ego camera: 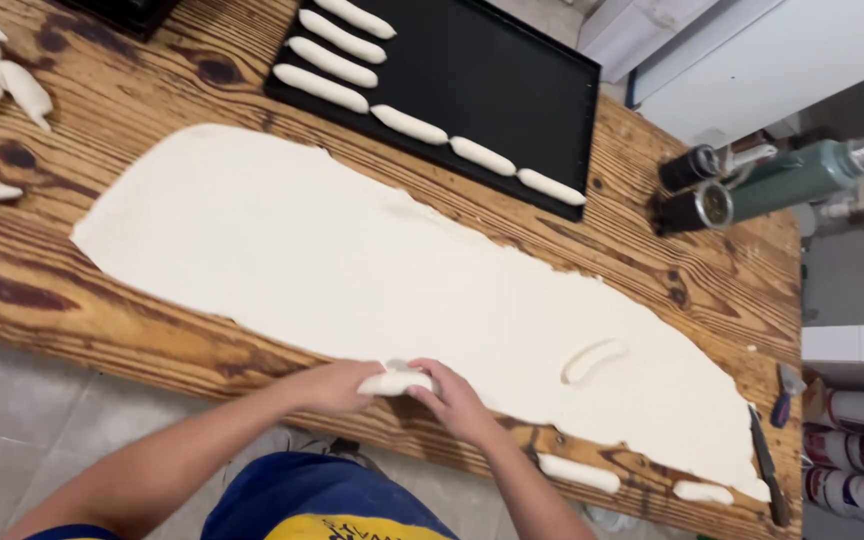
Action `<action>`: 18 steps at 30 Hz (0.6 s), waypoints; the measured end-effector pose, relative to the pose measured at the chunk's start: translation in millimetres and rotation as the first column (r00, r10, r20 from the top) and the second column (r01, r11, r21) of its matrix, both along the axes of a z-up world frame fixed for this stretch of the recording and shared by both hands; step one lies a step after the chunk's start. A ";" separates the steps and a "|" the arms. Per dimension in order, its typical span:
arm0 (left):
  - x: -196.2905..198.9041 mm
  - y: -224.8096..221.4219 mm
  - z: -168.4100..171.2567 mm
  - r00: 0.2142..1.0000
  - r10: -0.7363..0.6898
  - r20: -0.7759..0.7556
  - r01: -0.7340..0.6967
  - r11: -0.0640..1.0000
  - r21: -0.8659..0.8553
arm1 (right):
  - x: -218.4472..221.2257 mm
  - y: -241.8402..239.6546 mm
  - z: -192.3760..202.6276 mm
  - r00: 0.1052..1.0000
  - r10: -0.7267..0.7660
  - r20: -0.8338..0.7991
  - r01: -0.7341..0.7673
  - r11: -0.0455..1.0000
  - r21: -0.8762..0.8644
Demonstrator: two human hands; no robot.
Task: Shape dough into small rolls and arrange them on a baking tray.
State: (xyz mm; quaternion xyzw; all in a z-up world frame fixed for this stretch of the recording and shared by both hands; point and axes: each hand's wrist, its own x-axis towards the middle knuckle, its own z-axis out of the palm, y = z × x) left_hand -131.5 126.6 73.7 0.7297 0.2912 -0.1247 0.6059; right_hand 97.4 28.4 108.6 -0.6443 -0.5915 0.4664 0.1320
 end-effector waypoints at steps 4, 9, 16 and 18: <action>-38.6 119.7 -95.8 0.986 0.009 0.165 -0.035 0.987 0.159 | -11.8 115.8 -37.2 0.994 0.104 -0.034 -0.098 0.984 0.147; -41.4 340.4 -105.9 0.912 0.022 0.410 -0.143 0.953 0.267 | -4.7 312.8 -66.6 0.988 0.138 0.071 -0.155 0.900 0.407; 17.5 625.1 -44.2 0.931 0.186 0.315 -0.340 0.759 0.555 | 31.7 592.4 -51.3 0.991 -0.017 0.130 -0.063 0.808 0.585; 32.0 667.7 -46.5 0.932 0.182 0.314 -0.347 0.694 0.630 | 41.1 635.4 -66.4 0.985 -0.132 0.114 0.042 0.812 0.582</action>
